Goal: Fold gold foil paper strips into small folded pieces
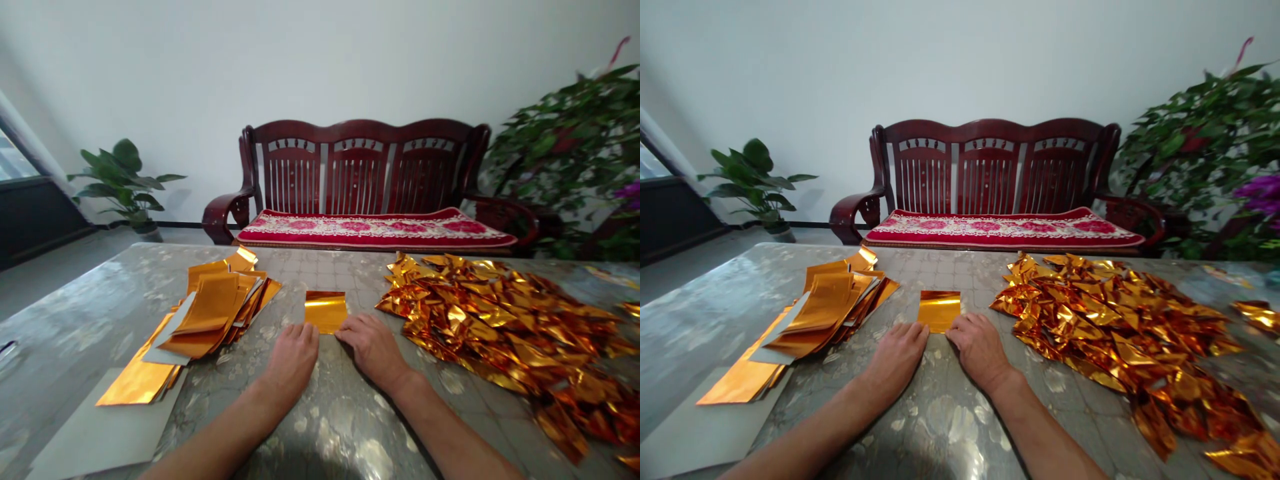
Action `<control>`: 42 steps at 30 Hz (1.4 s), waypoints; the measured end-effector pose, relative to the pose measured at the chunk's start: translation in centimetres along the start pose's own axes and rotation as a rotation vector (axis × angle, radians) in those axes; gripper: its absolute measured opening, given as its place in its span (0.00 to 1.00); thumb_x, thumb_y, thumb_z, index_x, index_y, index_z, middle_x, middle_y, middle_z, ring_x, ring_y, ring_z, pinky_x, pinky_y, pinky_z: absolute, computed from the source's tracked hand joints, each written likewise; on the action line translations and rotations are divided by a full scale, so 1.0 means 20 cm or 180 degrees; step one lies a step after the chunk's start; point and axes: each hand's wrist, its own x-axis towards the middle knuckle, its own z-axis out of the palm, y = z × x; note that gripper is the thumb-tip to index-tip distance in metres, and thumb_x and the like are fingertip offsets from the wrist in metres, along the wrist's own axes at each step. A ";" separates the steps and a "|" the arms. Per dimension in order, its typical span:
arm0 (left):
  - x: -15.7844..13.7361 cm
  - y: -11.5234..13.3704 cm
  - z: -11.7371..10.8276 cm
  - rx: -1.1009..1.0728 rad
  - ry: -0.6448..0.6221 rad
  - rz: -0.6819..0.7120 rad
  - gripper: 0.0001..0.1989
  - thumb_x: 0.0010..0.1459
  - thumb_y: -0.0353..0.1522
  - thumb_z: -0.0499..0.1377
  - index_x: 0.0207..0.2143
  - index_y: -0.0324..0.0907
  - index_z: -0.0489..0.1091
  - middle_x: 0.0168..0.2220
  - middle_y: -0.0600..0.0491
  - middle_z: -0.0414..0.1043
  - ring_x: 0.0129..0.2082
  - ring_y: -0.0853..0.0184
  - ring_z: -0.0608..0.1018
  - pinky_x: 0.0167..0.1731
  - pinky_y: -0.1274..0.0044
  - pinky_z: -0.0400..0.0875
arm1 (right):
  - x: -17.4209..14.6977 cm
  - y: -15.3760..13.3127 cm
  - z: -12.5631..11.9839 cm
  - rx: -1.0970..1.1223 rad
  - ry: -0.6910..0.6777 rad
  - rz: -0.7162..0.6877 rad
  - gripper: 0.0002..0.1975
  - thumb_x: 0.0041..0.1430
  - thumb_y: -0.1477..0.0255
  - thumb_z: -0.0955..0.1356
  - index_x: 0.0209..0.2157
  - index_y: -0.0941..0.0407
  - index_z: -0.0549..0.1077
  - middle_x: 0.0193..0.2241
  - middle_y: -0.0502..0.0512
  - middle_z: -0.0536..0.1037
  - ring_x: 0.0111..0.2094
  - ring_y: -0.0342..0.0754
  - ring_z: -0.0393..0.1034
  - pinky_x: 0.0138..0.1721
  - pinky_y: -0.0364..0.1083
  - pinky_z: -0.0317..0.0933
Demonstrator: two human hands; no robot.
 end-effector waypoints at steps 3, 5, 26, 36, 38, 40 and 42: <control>-0.03 -0.02 0.00 0.0004 0.0036 -0.0016 0.13 0.60 0.23 0.53 0.46 0.38 0.70 0.41 0.44 0.73 0.43 0.58 0.75 0.42 0.67 0.68 | -0.03 0.03 -0.01 -0.0039 0.0011 0.0151 0.11 0.62 0.79 0.65 0.34 0.53 0.80 0.32 0.52 0.79 0.38 0.48 0.66 0.42 0.46 0.55; -0.05 -0.04 0.00 -0.0002 0.0015 -0.0004 0.12 0.60 0.23 0.53 0.46 0.38 0.70 0.42 0.44 0.74 0.43 0.57 0.75 0.43 0.66 0.68 | -0.03 0.04 -0.01 -0.0099 0.0014 0.0259 0.13 0.60 0.81 0.65 0.31 0.54 0.79 0.31 0.53 0.78 0.38 0.48 0.66 0.41 0.47 0.55; 0.07 -0.10 -0.01 0.0056 0.0329 -0.0101 0.06 0.61 0.37 0.61 0.37 0.45 0.71 0.36 0.52 0.73 0.39 0.58 0.73 0.39 0.68 0.61 | 0.04 0.07 0.01 -0.0217 0.0036 0.0235 0.04 0.63 0.69 0.68 0.36 0.52 0.77 0.34 0.52 0.76 0.38 0.49 0.67 0.39 0.46 0.56; 0.07 -0.11 0.02 -0.0167 0.0623 -0.0165 0.09 0.65 0.32 0.55 0.32 0.43 0.73 0.33 0.50 0.74 0.36 0.61 0.75 0.37 0.70 0.62 | 0.07 0.05 0.03 -0.0261 0.0745 0.0228 0.10 0.68 0.72 0.63 0.33 0.55 0.73 0.30 0.53 0.75 0.34 0.47 0.68 0.37 0.45 0.58; 0.07 -0.12 0.02 -0.0703 0.0807 -0.0404 0.11 0.65 0.32 0.53 0.31 0.42 0.73 0.32 0.50 0.74 0.35 0.63 0.75 0.36 0.73 0.63 | 0.07 0.04 0.01 0.0008 0.1164 0.0328 0.08 0.68 0.72 0.62 0.41 0.56 0.73 0.36 0.56 0.76 0.39 0.49 0.69 0.42 0.46 0.60; 0.08 -0.13 0.03 -0.1555 0.1098 -0.0787 0.10 0.64 0.33 0.54 0.31 0.42 0.73 0.30 0.52 0.74 0.34 0.65 0.76 0.35 0.75 0.65 | 0.07 0.02 -0.01 0.0224 0.1574 0.0386 0.10 0.67 0.72 0.63 0.47 0.57 0.71 0.41 0.59 0.75 0.44 0.51 0.68 0.47 0.49 0.61; 0.10 -0.13 0.03 -0.2674 0.1320 -0.1242 0.09 0.61 0.35 0.56 0.31 0.42 0.72 0.28 0.54 0.74 0.31 0.66 0.77 0.33 0.77 0.66 | 0.06 -0.01 -0.02 0.0370 0.1761 0.0317 0.10 0.65 0.72 0.63 0.47 0.57 0.70 0.41 0.59 0.75 0.45 0.52 0.68 0.47 0.50 0.62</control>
